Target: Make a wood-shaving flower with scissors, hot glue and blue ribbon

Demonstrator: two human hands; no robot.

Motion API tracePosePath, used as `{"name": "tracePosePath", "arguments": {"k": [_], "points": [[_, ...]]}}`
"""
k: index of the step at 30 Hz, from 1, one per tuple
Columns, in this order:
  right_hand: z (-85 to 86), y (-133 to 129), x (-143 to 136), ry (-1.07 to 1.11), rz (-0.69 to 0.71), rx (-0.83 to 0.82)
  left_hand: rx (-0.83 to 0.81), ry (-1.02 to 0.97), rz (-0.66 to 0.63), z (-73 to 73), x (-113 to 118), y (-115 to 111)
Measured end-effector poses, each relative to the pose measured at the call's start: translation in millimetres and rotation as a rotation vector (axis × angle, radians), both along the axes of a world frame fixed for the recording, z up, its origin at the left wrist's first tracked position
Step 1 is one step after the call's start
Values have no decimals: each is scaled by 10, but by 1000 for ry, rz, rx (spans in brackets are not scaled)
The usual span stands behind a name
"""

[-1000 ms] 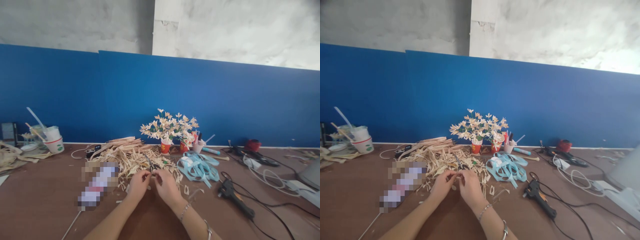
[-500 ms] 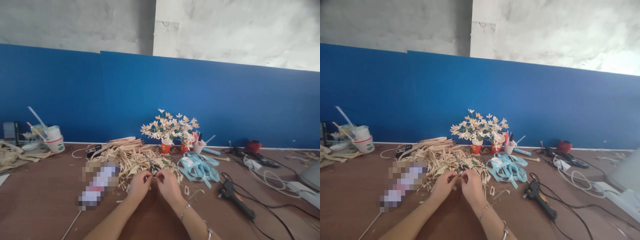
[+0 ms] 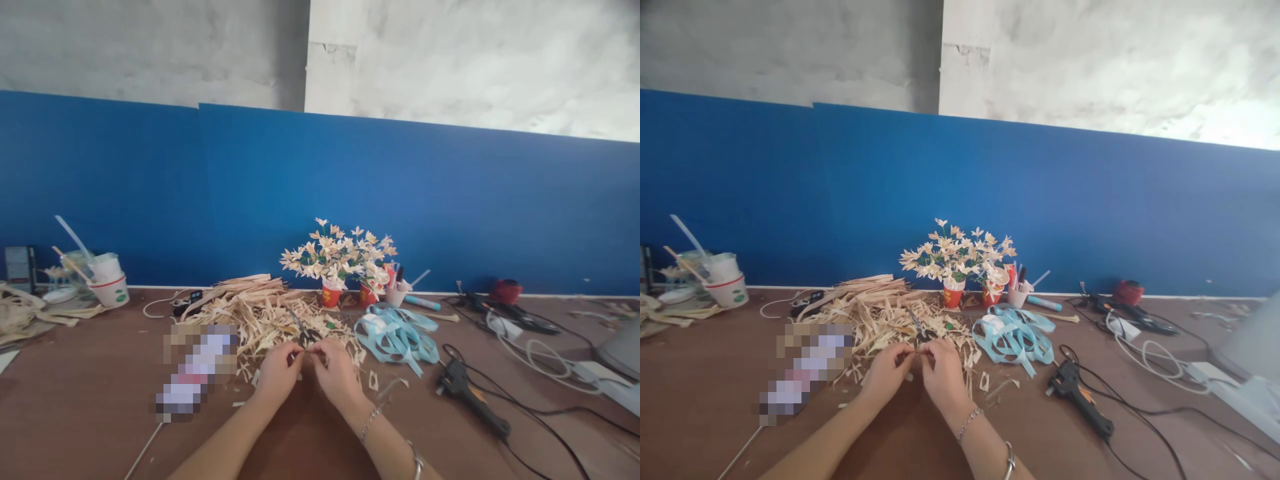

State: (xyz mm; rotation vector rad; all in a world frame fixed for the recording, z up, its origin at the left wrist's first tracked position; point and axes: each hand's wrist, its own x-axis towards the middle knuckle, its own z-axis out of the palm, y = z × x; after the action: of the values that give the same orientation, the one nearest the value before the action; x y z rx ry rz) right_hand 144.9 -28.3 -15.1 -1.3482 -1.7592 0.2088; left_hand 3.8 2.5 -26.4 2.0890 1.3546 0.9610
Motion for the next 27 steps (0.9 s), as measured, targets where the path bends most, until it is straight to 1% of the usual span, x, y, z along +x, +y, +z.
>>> {"name": "tracePosePath", "arguments": {"k": [7,13,19,27], "points": [[-9,5,22,-30,-1,86,31,-26,-24,-27,1,0],[16,-7,15,-121,-14,82,25,-19,-19,-44,11,2],[33,-20,9,-159,-34,74,46,-1,-25,-9,16,-26],[45,-25,-2,-154,-46,76,62,9,-26,17,20,-50]]}}
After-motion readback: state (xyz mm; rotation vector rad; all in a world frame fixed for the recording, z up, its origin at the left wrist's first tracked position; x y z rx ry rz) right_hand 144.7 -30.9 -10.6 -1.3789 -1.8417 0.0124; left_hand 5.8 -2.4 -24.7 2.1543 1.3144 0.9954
